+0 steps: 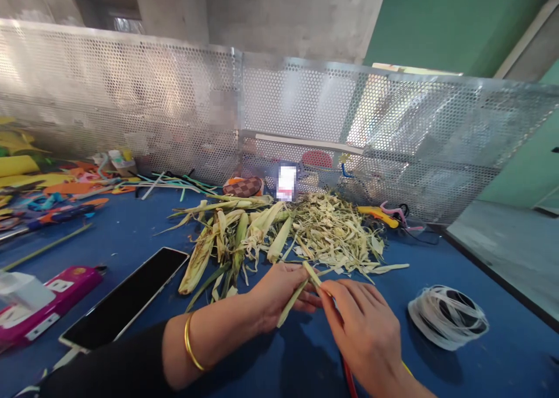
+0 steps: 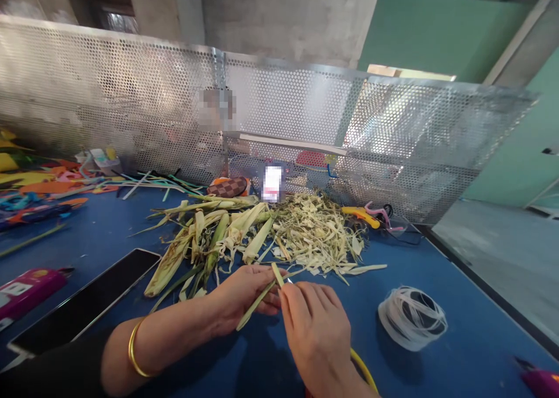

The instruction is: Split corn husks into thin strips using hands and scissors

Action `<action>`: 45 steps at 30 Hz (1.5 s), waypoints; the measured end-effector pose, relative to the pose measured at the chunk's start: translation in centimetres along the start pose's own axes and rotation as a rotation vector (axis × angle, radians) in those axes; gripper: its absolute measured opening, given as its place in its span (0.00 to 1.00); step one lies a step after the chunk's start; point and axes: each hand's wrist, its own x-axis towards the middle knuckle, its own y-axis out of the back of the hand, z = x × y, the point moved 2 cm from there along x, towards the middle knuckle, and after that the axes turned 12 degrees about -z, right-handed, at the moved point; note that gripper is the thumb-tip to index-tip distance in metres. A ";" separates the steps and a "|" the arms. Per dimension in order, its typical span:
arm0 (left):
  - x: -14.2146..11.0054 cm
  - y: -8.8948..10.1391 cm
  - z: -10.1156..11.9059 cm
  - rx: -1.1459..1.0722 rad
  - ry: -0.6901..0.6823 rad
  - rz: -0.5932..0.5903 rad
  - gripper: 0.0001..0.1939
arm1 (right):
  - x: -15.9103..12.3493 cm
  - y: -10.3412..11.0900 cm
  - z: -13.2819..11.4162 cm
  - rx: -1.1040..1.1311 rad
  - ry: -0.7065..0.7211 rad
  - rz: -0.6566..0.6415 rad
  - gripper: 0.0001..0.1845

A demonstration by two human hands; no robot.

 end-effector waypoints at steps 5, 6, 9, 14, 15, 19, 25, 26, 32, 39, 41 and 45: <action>-0.2 -0.2 0.1 -0.162 0.002 -0.071 0.06 | 0.0 -0.5 0.1 0.009 -0.008 -0.014 0.10; -0.2 -0.2 0.1 -0.190 -0.003 -0.071 0.06 | -0.1 -0.6 0.0 0.003 0.004 -0.028 0.11; -0.2 -0.2 0.1 -0.182 -0.040 -0.043 0.05 | -0.3 -1.1 -0.2 -0.022 0.053 -0.081 0.12; 0.0 0.0 -0.3 -0.151 -0.083 0.012 0.07 | -0.2 -1.4 -0.7 -0.011 0.131 -0.090 0.15; 0.0 0.0 -0.3 -0.158 -0.092 0.011 0.08 | -0.2 -1.5 -0.9 -0.017 0.167 -0.113 0.16; 0.0 0.1 -0.7 -0.161 -0.105 0.030 0.13 | -0.3 -2.5 -1.8 -0.120 0.305 -0.263 0.16; 0.0 0.2 -0.8 -0.094 -0.064 0.003 0.14 | -0.4 -2.4 -1.4 -0.005 0.237 -0.217 0.17; 0.0 0.2 -0.7 -0.082 -0.062 0.007 0.13 | -0.4 -2.2 -1.0 0.070 0.179 -0.174 0.16; -0.2 0.2 -0.2 -0.014 -0.082 -0.035 0.12 | -0.3 -2.6 2.5 0.601 -0.504 -0.160 0.09; -0.2 0.4 -0.2 0.092 -0.115 -0.004 0.13 | -0.6 -4.4 2.6 1.110 -0.871 -0.291 0.11; 0.0 0.6 -0.2 0.130 -0.136 0.023 0.13 | -0.5 -4.4 2.1 1.270 -0.933 -0.304 0.12; 0.2 1.0 0.0 0.118 -0.173 0.098 0.14 | -0.3 -4.2 1.4 1.468 -1.052 -0.321 0.15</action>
